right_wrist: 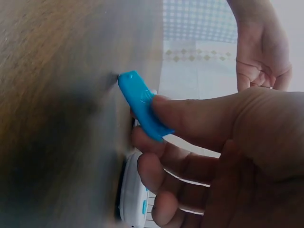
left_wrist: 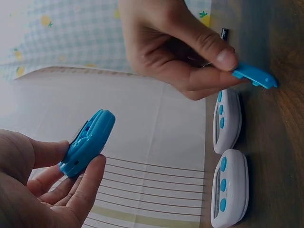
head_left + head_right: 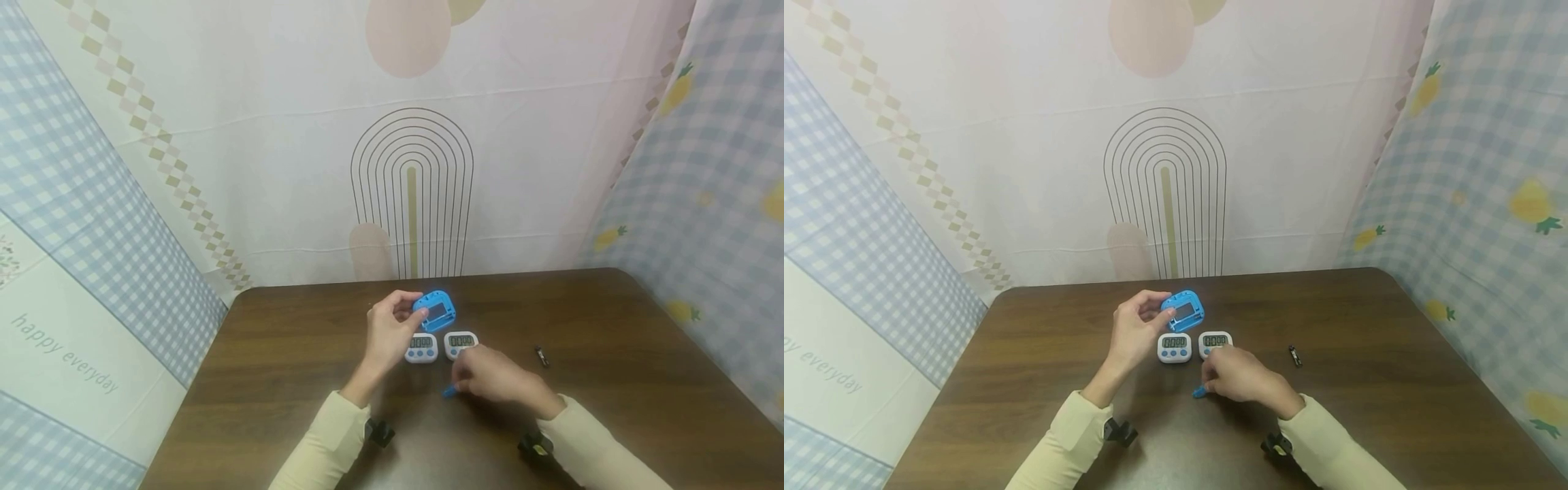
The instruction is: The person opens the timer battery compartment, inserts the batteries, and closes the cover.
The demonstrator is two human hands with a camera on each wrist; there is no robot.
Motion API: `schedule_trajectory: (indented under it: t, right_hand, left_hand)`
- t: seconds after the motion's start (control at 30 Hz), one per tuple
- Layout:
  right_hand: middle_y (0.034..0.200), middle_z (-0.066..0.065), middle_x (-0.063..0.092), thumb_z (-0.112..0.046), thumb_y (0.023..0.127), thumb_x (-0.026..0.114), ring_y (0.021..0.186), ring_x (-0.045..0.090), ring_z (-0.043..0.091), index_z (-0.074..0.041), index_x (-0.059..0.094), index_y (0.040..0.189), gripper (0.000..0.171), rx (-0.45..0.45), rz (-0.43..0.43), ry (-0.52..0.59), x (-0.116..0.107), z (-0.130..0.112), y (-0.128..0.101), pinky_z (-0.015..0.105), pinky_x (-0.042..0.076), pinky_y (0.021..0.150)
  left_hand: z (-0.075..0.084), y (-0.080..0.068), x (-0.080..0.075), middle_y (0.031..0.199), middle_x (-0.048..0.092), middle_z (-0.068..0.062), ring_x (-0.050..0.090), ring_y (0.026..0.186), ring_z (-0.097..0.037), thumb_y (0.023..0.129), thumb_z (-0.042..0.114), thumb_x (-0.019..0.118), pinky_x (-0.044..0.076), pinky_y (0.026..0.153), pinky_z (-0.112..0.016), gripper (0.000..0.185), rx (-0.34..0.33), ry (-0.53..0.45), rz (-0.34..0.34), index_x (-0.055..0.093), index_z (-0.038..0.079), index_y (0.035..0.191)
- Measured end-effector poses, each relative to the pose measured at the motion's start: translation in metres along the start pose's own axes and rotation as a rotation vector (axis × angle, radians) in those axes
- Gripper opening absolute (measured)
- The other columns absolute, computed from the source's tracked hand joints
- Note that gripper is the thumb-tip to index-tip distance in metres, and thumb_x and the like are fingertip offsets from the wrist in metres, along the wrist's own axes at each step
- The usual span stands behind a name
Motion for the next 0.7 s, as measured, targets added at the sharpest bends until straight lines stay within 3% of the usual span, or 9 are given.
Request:
schedule_trajectory:
  t: [0.3,0.7]
  right_hand:
    - [0.065,-0.012,0.059,-0.009,0.083,0.087,0.061,0.055,0.010,-0.022,0.069,0.070,0.025,0.059,-0.009,-0.111,0.0041,0.0008,-0.0026,0.027,0.048,0.057]
    - [0.069,-0.009,0.060,-0.007,0.080,0.090,0.064,0.057,0.013,-0.019,0.070,0.076,0.023,0.108,-0.016,-0.097,0.0073,-0.0008,-0.0015,0.029,0.050,0.059]
  left_hand:
    - [-0.0010,0.0005,0.0002,0.103,0.080,-0.010,0.076,0.088,-0.019,0.093,0.005,0.081,0.065,0.077,-0.025,0.022,0.007,0.001,-0.005,0.078,0.007,0.114]
    - [-0.0011,0.0005,-0.0008,0.105,0.080,-0.009,0.077,0.091,-0.019,0.093,0.007,0.081,0.065,0.080,-0.028,0.022,0.010,0.013,-0.005,0.077,0.008,0.115]
Point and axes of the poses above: each hand's wrist, its own y-axis towards the middle knuckle, its own x-axis out of the palm, z = x × y, the point moved 2 cm from there along y, towards the middle knuckle
